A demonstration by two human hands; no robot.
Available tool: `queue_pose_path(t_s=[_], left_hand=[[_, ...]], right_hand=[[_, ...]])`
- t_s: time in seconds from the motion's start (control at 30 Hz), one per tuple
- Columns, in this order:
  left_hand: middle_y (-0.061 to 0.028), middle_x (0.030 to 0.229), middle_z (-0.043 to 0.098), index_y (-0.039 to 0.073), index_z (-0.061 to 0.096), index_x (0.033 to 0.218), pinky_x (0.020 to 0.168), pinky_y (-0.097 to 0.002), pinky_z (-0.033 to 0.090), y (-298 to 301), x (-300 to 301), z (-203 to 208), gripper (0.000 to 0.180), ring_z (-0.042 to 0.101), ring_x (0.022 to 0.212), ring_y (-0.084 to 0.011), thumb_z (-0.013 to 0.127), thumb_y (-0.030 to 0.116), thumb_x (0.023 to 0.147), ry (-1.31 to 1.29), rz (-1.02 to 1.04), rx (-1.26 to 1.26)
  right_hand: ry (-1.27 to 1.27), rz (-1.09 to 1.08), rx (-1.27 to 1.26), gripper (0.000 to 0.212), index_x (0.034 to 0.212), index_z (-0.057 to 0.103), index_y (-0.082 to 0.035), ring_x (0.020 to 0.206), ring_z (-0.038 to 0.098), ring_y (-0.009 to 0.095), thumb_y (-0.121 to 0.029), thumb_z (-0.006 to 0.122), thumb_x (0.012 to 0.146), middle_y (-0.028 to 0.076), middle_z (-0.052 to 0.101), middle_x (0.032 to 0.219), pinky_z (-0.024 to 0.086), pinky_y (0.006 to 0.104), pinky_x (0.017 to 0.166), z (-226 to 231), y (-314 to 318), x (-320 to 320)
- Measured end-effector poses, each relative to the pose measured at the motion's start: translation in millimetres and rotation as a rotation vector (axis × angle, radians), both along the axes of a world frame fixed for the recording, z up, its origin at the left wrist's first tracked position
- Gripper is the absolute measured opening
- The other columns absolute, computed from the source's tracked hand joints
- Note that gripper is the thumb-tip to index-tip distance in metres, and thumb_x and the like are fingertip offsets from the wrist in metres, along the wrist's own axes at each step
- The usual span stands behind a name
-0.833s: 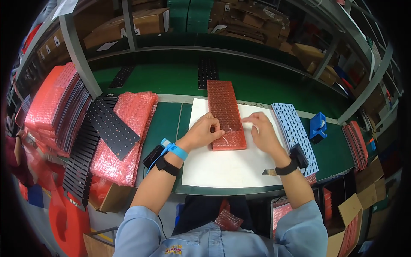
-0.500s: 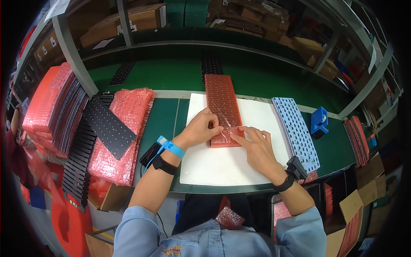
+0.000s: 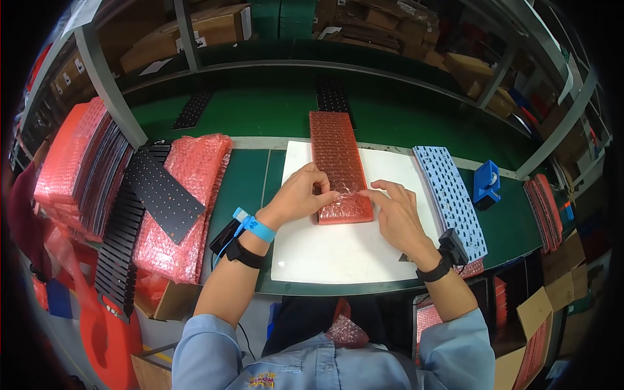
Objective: The person places a black panel onto a sheet of red bubble wrap, folds the wrap over the panel, and secures it with tape. They repeat this process for several panels, stacking the wrapped items together before setting the stack aside.
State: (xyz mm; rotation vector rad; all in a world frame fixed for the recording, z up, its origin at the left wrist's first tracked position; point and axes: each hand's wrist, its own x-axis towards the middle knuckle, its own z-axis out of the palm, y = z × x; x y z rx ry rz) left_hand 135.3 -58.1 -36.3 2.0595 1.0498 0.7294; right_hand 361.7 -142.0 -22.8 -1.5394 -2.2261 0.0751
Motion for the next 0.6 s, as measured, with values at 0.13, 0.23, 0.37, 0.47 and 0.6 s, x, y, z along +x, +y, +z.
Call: queue_pose_path(t_s=[0.13, 0.23, 0.37, 0.47, 0.6], left_hand=[[-0.0083, 0.088, 0.052, 0.001, 0.063, 0.077, 0.069, -0.0317, 0.046, -1.5, -2.8, 5.2, 0.021, 0.052, 0.078, -0.0197, 0.077, 0.016, 0.082, 0.003, 0.007, -0.03], [-0.0097, 0.09, 0.054, 0.003, 0.067, 0.083, 0.076, -0.0322, 0.047, -1.4, -1.5, 5.2, 0.014, 0.053, 0.083, -0.0218, 0.077, 0.012, 0.081, 0.025, 0.02, -0.075], [-0.014, 0.11, 0.06, 0.009, 0.072, 0.102, 0.096, -0.0376, 0.045, -8.2, 7.5, -5.0, 0.021, 0.054, 0.108, -0.028, 0.065, 0.004, 0.083, -0.057, -0.099, 0.442], [-0.0121, 0.136, 0.056, 0.018, 0.071, 0.12, 0.112, -0.0433, 0.033, -3.1, 6.1, -20.6, 0.05, 0.042, 0.133, -0.0325, 0.05, -0.001, 0.079, 0.22, -0.158, 0.448], [-0.0099, 0.147, 0.049, 0.018, 0.069, 0.124, 0.115, -0.0455, 0.029, -2.9, 9.3, -16.8, 0.059, 0.038, 0.139, -0.0327, 0.043, -0.001, 0.075, 0.24, -0.168, 0.331]], right_hand=[[-0.01, 0.009, 0.006, 0.051, 0.122, 0.066, -0.008, 0.127, 0.047, 0.03, 0.013, 0.052, 0.079, 0.015, 0.054, 0.131, 0.031, 0.0434, 0.105, -1.7, 0.6, -3.9], [-0.148, 0.067, 0.072, 0.052, 0.124, 0.065, -0.009, 0.128, 0.045, 0.031, 0.012, 0.053, 0.078, 0.017, 0.052, 0.133, 0.031, 0.0447, 0.105, -2.7, -4.5, -6.7], [-0.221, 0.066, 0.111, 0.056, 0.127, 0.064, -0.01, 0.13, 0.042, 0.033, 0.011, 0.054, 0.077, 0.019, 0.048, 0.135, 0.03, 0.046, 0.105, -6.2, -9.6, -7.9], [-0.215, 0.052, 0.132, 0.058, 0.129, 0.063, -0.011, 0.131, 0.041, 0.034, 0.01, 0.054, 0.077, 0.02, 0.047, 0.136, 0.029, 0.0461, 0.106, -7.4, -15.2, -10.6], [-0.206, 0.066, 0.099, 0.058, 0.13, 0.061, -0.011, 0.132, 0.041, 0.035, 0.01, 0.054, 0.077, 0.021, 0.047, 0.136, 0.03, 0.0457, 0.107, -4.0, -23.3, -5.1]])
